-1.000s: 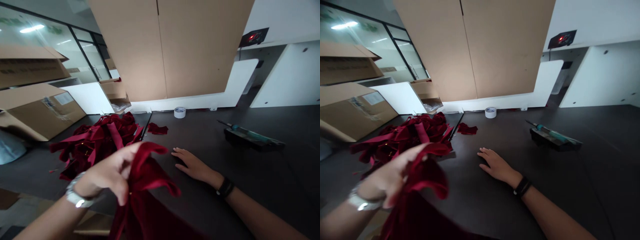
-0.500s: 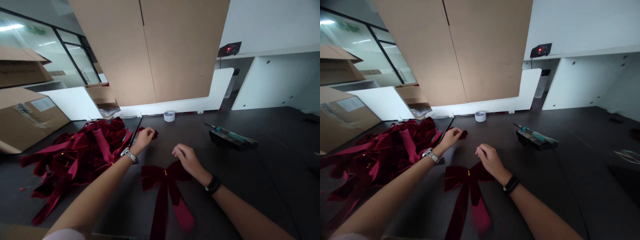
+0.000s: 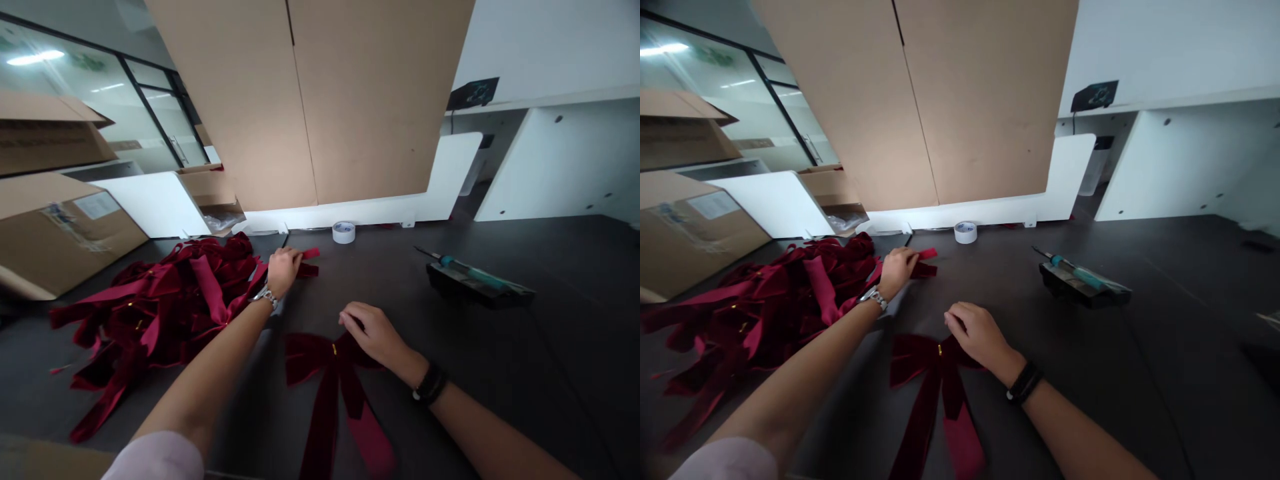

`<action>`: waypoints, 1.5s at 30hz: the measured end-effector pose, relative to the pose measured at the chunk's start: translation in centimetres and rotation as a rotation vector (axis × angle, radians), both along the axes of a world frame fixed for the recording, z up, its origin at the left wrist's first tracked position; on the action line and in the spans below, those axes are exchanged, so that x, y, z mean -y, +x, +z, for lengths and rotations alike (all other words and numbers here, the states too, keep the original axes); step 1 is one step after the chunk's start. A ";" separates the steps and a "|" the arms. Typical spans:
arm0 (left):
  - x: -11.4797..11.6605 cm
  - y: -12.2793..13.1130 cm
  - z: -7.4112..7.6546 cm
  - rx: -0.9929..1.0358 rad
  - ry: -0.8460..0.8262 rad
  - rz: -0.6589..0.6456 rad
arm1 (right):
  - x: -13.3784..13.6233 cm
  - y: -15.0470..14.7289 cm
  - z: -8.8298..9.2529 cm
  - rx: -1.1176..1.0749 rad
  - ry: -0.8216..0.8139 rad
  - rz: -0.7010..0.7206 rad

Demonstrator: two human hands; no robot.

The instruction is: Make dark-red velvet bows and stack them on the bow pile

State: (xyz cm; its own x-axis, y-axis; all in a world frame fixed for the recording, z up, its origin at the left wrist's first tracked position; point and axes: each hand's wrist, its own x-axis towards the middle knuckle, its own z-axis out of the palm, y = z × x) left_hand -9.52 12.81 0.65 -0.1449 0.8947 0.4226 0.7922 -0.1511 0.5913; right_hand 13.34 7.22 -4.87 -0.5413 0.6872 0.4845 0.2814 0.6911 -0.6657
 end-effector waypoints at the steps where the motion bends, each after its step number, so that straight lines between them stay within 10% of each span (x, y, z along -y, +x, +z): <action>1: 0.5 0.4 0.1 0.051 0.016 0.002 | -0.1 -0.1 -0.1 -0.058 -0.035 -0.026; 5: 4.5 3.0 -0.8 0.311 -0.097 -0.173 | -0.5 -0.4 -0.5 -0.316 -0.312 -0.049; 7: 7.0 4.1 -1.8 0.758 -0.379 -0.429 | -0.3 -0.4 -0.6 -0.391 -0.410 0.030; 14: 9.3 4.0 -3.6 1.187 -0.720 -0.573 | 0.9 0.0 0.2 -0.193 -0.139 0.155; 45: 10.0 4.7 -3.5 0.523 -0.270 -0.434 | 1.1 -0.3 -0.7 -0.365 -0.444 -0.104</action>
State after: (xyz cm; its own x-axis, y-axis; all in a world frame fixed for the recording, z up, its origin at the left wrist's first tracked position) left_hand -4.80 2.82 -2.88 0.1236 0.9807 0.1517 0.2978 -0.1825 0.9370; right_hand 13.02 6.12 -5.54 -0.3118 0.9078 0.2806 0.0307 0.3048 -0.9519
